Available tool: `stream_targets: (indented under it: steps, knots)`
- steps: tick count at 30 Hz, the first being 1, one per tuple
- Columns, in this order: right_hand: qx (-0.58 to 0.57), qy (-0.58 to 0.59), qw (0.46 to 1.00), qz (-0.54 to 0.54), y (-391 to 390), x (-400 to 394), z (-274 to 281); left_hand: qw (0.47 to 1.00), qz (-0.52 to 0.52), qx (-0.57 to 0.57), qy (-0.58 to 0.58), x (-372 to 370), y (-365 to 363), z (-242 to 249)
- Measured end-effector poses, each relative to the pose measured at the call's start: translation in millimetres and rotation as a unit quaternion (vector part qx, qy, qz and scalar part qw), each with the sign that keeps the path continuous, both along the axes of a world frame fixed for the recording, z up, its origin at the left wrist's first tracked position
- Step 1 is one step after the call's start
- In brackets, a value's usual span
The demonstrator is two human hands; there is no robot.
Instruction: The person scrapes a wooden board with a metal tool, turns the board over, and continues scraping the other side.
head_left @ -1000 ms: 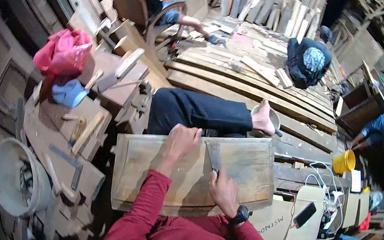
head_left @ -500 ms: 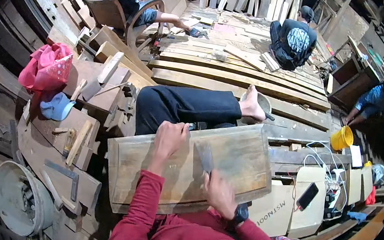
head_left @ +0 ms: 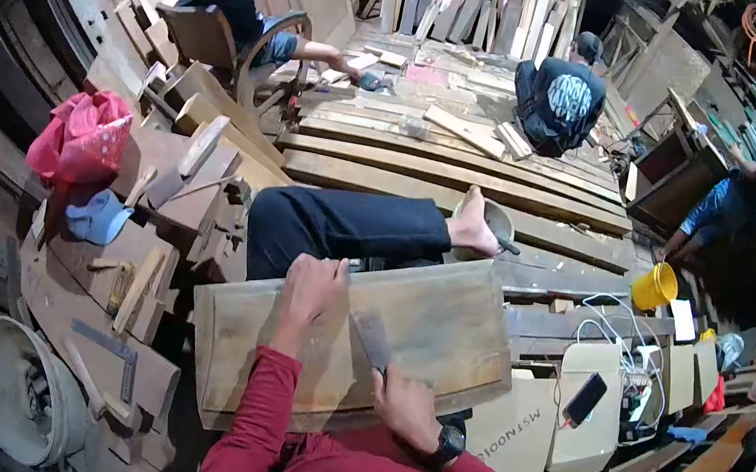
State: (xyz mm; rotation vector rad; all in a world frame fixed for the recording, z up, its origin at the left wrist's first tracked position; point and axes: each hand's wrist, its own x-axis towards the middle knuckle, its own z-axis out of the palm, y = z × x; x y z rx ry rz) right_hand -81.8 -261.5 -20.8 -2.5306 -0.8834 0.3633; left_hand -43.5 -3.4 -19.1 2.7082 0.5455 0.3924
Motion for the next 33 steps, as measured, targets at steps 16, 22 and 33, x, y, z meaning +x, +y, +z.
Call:
stream_targets:
  steps: [16,22,33]
  knots:
    - [0.019,-0.025,0.999,-0.021,18.6,40.2,5.4,1.000,-0.015,0.024,-0.003,0.4,0.6,-0.1]
    - [-0.002,-0.015,1.000,0.020,-19.0,5.0,-6.1,1.000,-0.012,0.021,0.004,-0.9,2.2,-6.5]
    - [-0.028,0.001,0.999,0.044,-22.2,1.2,-1.8,1.000,0.000,0.008,-0.015,-3.7,-0.7,1.1]
